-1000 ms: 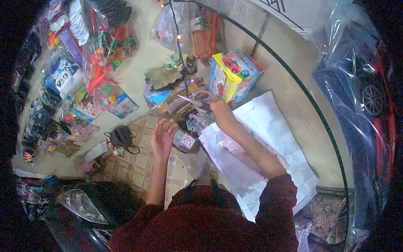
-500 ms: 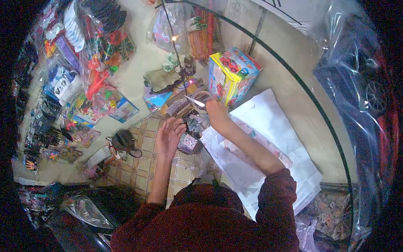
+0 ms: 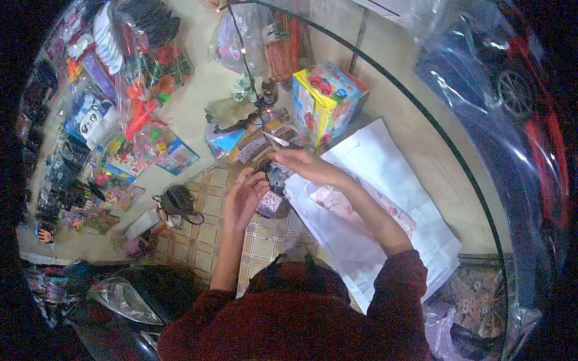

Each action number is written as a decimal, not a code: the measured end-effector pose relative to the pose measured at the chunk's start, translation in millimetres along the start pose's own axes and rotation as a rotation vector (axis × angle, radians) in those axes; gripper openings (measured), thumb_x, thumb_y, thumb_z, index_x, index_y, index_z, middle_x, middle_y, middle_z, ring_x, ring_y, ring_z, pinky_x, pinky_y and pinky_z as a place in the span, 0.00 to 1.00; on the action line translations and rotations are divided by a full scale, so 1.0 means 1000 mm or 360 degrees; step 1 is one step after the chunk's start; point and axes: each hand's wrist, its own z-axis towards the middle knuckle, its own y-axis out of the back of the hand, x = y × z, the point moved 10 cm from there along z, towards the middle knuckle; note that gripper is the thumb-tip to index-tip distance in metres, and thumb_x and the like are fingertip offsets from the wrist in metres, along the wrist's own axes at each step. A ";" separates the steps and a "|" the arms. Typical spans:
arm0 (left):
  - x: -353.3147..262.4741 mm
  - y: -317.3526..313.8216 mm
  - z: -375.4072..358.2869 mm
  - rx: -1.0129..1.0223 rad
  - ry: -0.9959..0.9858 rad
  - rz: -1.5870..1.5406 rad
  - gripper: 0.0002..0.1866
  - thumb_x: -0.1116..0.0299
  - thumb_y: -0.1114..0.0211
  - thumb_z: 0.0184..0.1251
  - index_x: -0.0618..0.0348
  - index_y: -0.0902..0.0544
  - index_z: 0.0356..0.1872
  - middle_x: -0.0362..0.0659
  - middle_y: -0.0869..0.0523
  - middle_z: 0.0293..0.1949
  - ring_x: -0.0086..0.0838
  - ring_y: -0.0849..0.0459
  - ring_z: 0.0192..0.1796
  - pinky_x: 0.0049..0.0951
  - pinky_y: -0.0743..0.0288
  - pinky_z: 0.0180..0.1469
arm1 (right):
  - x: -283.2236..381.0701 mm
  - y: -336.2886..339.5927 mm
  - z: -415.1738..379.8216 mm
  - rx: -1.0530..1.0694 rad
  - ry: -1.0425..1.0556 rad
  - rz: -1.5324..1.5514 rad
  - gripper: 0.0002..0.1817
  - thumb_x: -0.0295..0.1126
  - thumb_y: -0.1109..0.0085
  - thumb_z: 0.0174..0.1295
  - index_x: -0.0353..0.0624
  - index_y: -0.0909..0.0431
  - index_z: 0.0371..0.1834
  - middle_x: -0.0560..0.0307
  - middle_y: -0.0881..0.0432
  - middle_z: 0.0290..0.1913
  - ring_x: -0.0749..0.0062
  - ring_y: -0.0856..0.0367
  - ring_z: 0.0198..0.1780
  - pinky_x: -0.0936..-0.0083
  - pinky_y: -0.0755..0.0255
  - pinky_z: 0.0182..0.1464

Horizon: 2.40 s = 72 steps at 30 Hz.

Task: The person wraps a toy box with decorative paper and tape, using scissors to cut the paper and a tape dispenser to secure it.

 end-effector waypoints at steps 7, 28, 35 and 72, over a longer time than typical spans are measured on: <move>0.014 -0.033 -0.024 -0.0069 0.0069 0.0356 0.16 0.74 0.38 0.66 0.57 0.30 0.53 0.47 0.18 0.47 0.29 0.19 0.48 0.31 0.27 0.55 | 0.020 -0.014 -0.062 0.0412 -0.0157 -0.0046 0.15 0.38 0.43 0.68 0.37 0.20 0.47 0.57 0.16 0.45 0.75 0.21 0.50 0.74 0.29 0.56; 0.119 -0.121 -0.087 0.0673 -0.0571 0.2678 0.17 0.74 0.38 0.60 0.55 0.22 0.52 0.47 0.20 0.54 0.40 0.24 0.60 0.42 0.35 0.63 | 0.053 0.043 -0.270 -0.0877 -0.0002 -0.0719 0.07 0.25 0.38 0.58 0.37 0.20 0.38 0.53 0.17 0.36 0.63 0.19 0.39 0.72 0.27 0.43; 0.151 -0.116 -0.089 0.1038 -0.0434 0.2915 0.18 0.66 0.36 0.62 0.51 0.21 0.54 0.42 0.20 0.57 0.34 0.26 0.63 0.50 0.43 0.69 | 0.055 0.048 -0.296 -0.1138 0.0213 -0.1022 0.30 0.24 0.31 0.50 0.42 0.31 0.59 0.45 0.28 0.57 0.53 0.28 0.58 0.67 0.33 0.58; 0.181 -0.138 -0.043 0.0781 -0.1214 0.3412 0.13 0.70 0.39 0.54 0.52 0.17 0.42 0.37 0.19 0.41 0.31 0.24 0.48 0.34 0.32 0.47 | 0.016 0.081 -0.252 -0.0663 -0.0155 -0.1431 0.70 0.31 0.24 0.27 0.58 0.62 0.77 0.38 0.19 0.50 0.41 0.19 0.48 0.57 0.24 0.50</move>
